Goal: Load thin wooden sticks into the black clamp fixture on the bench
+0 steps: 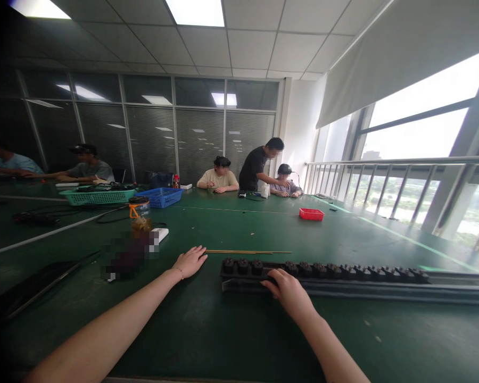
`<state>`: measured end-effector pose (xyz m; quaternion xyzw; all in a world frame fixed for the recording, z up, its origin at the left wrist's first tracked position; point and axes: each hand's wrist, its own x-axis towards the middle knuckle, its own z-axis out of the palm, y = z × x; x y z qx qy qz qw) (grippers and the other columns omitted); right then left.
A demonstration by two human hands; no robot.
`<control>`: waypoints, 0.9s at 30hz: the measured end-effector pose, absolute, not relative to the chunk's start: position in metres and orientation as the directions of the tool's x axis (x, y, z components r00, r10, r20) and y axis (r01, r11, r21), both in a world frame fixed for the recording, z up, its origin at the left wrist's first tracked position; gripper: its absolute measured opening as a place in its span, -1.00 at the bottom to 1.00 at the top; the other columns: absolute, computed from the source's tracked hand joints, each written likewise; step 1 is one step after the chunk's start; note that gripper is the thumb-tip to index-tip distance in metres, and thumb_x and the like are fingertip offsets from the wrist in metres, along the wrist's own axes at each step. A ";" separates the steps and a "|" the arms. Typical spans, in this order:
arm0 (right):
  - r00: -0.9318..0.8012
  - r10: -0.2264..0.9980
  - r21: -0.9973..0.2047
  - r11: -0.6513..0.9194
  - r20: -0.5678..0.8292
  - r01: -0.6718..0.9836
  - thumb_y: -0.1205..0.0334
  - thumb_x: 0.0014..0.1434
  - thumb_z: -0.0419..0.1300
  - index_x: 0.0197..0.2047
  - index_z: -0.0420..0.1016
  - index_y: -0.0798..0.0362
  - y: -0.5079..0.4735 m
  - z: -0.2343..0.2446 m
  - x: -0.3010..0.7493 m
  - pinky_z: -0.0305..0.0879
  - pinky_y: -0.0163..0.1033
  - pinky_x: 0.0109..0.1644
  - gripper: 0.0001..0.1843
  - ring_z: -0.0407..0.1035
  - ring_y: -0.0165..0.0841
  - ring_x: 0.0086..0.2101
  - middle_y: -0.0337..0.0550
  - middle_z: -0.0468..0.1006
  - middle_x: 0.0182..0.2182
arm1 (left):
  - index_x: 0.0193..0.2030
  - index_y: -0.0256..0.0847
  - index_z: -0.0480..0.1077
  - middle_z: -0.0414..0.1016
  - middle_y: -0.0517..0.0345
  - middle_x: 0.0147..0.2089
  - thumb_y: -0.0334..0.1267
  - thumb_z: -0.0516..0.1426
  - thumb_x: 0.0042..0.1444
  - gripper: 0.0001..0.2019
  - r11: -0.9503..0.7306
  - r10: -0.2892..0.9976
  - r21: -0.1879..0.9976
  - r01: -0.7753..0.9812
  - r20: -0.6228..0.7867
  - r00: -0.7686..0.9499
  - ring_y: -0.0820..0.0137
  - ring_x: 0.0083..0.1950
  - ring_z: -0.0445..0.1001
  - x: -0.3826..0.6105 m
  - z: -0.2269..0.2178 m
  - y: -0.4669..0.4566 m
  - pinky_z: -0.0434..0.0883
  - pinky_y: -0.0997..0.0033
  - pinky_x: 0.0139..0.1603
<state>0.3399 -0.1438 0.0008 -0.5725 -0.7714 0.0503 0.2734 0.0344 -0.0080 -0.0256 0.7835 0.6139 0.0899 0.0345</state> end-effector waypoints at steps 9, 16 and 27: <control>-0.092 0.926 -0.414 0.250 0.365 0.875 -0.14 0.04 -0.04 -0.30 0.32 -0.01 -0.157 -0.008 0.438 0.27 -0.29 -0.41 -0.61 0.34 -0.43 -0.57 -0.16 0.45 -0.36 | 0.22 -0.12 0.00 -0.10 0.14 0.29 0.05 -0.33 0.13 -0.43 -0.241 0.970 0.184 0.953 0.088 0.228 0.25 0.29 -0.14 0.029 -0.024 -0.009 -0.01 -0.01 0.17; 0.096 0.949 -0.473 0.060 0.299 0.879 -0.07 0.02 -0.07 -0.34 0.38 -0.09 -0.169 -0.006 0.506 0.24 -0.24 -0.33 -0.67 0.37 -0.33 -0.52 -0.05 0.45 -0.48 | 0.21 -0.11 0.03 -0.07 0.13 0.28 0.02 -0.29 0.14 -0.46 -0.234 0.971 0.207 0.950 0.095 0.218 0.25 0.28 -0.13 0.027 -0.024 -0.010 -0.01 -0.03 0.17; 0.407 0.765 -0.488 -0.141 0.499 0.861 -0.19 -0.01 -0.11 -0.51 0.37 -0.11 -0.183 0.000 0.538 0.13 -0.16 -0.47 -0.59 0.29 -0.26 -0.64 -0.03 0.37 -0.72 | 0.19 -0.11 0.06 -0.05 0.13 0.28 -0.01 -0.27 0.15 -0.49 -0.224 0.973 0.196 0.955 0.104 0.206 0.25 0.28 -0.11 0.028 -0.023 -0.013 0.01 0.01 0.17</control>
